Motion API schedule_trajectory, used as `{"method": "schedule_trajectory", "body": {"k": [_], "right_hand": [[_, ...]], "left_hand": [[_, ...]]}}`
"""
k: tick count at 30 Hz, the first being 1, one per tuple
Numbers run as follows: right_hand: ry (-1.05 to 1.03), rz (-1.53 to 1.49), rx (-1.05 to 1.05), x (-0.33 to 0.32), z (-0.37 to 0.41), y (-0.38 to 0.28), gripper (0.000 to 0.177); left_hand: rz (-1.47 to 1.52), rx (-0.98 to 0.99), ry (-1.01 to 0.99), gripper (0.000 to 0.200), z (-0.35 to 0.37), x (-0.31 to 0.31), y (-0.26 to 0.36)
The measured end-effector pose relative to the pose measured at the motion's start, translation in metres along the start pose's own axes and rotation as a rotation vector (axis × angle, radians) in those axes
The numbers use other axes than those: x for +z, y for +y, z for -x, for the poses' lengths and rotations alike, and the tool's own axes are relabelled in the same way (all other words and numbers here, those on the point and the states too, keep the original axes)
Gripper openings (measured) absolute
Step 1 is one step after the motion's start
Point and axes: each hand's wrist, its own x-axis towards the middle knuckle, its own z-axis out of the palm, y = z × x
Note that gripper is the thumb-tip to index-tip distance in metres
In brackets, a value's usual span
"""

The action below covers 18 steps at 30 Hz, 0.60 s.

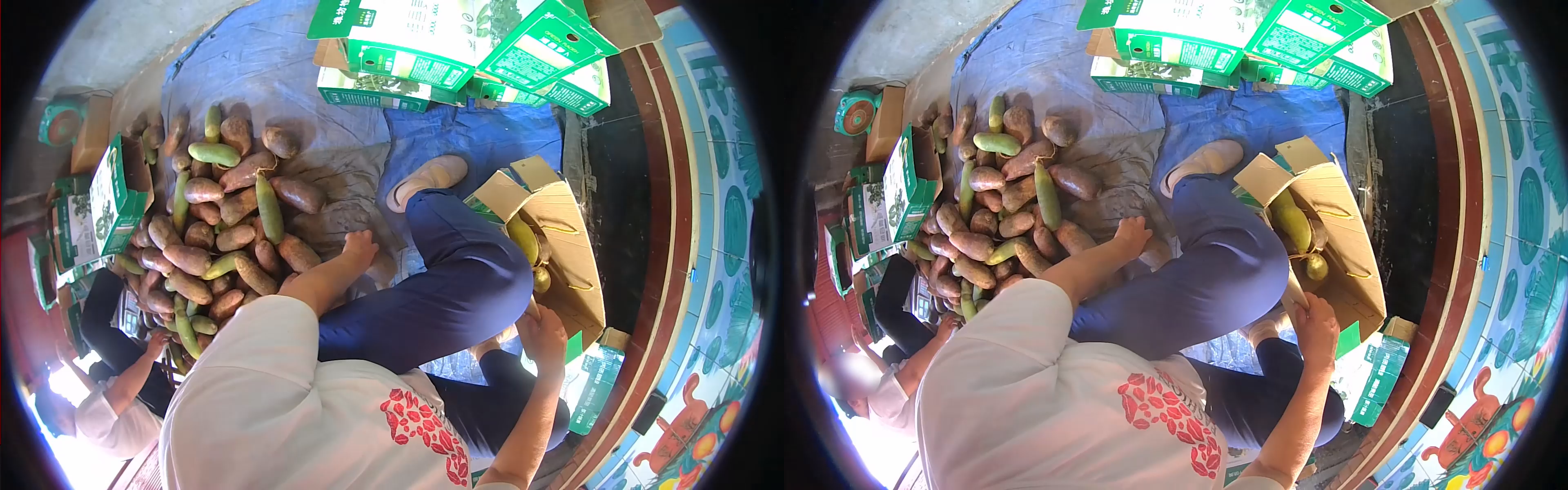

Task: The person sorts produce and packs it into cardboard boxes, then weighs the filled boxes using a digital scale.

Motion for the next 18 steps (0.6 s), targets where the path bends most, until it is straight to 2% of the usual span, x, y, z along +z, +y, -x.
{"method": "schedule_trajectory", "body": {"k": [2,5,11,13,15,17,18], "right_hand": [[0.011,0.001,-0.012,-0.001,0.0,-0.003,0.023],[0.029,0.045,-0.044,-0.006,0.001,-0.008,0.023],[0.089,0.025,-0.059,-0.012,0.005,-0.008,0.022],[0.099,0.01,-0.032,-0.013,0.007,-0.007,0.024],[0.088,-0.011,-0.001,-0.017,0.01,-0.007,0.025],[0.097,0.011,0.008,-0.021,0.013,-0.006,0.024],[0.102,0.011,0.02,-0.024,0.014,-0.006,0.024]], "left_hand": [[-0.019,0.014,-0.065,0.051,0.011,-0.012,0.0],[0.078,0.004,-0.084,0.059,0.006,0.006,0.001],[0.361,-0.159,-0.263,0.058,0.005,0.009,-0.01],[0.329,0.029,-0.287,0.059,0.017,-0.005,-0.026],[0.344,0.058,-0.294,0.06,0.026,-0.014,-0.047],[0.423,-0.072,-0.272,0.059,0.027,-0.013,-0.076],[0.694,-0.132,-0.201,0.056,0.029,-0.009,-0.098]]}}
